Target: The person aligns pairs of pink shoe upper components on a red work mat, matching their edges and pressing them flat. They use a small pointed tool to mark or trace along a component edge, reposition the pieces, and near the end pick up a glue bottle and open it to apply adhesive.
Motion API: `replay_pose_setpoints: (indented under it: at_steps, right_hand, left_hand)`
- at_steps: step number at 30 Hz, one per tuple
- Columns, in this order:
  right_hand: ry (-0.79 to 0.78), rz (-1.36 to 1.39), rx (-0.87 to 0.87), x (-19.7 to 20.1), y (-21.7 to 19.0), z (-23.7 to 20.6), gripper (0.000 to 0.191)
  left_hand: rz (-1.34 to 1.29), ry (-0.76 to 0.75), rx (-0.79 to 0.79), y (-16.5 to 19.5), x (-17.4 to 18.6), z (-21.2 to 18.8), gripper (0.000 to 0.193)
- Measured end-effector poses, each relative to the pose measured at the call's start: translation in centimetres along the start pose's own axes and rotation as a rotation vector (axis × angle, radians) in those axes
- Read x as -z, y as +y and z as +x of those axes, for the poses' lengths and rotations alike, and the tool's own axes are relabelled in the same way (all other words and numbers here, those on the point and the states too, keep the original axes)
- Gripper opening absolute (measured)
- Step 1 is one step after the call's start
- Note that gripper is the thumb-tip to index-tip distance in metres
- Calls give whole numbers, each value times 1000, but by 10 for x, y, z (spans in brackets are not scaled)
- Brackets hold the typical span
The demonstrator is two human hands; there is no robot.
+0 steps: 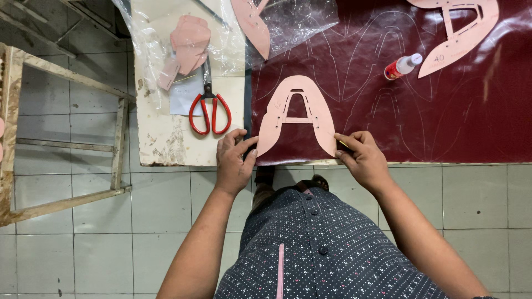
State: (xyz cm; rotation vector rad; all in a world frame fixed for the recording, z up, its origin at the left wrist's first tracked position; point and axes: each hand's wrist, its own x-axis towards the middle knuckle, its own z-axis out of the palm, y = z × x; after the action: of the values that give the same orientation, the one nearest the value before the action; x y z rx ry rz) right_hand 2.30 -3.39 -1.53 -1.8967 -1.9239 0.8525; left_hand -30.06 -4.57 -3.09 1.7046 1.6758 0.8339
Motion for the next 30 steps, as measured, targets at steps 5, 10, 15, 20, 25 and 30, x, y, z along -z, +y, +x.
replay_pose_setpoints:
  at_steps: [5, 10, 15, 20, 25, 30]
  right_hand:
    - [15, -36, 32, -3, 2, -2, 42]
    - [25, -36, 40, -4, 2, -3, 42]
    - [34, -36, 47, -2, -1, -4, 42]
    - [21, -35, 30, -1, -4, -4, 43]
    - [17, -20, 27, -2, -4, -5, 43]
    - [21, -16, 52, -4, 1, -4, 39]
  left_hand:
    - [-3, 8, 0, -1, 0, 0, 33]
    - [13, 17, -26, -2, 0, 0, 33]
    - [12, 34, -44, -4, -1, 0, 29]
    - [5, 63, -69, -8, -2, 0, 31]
    - [2, 61, -56, -8, -2, 1, 32]
    - [-2, 24, -17, -5, -1, 0, 28]
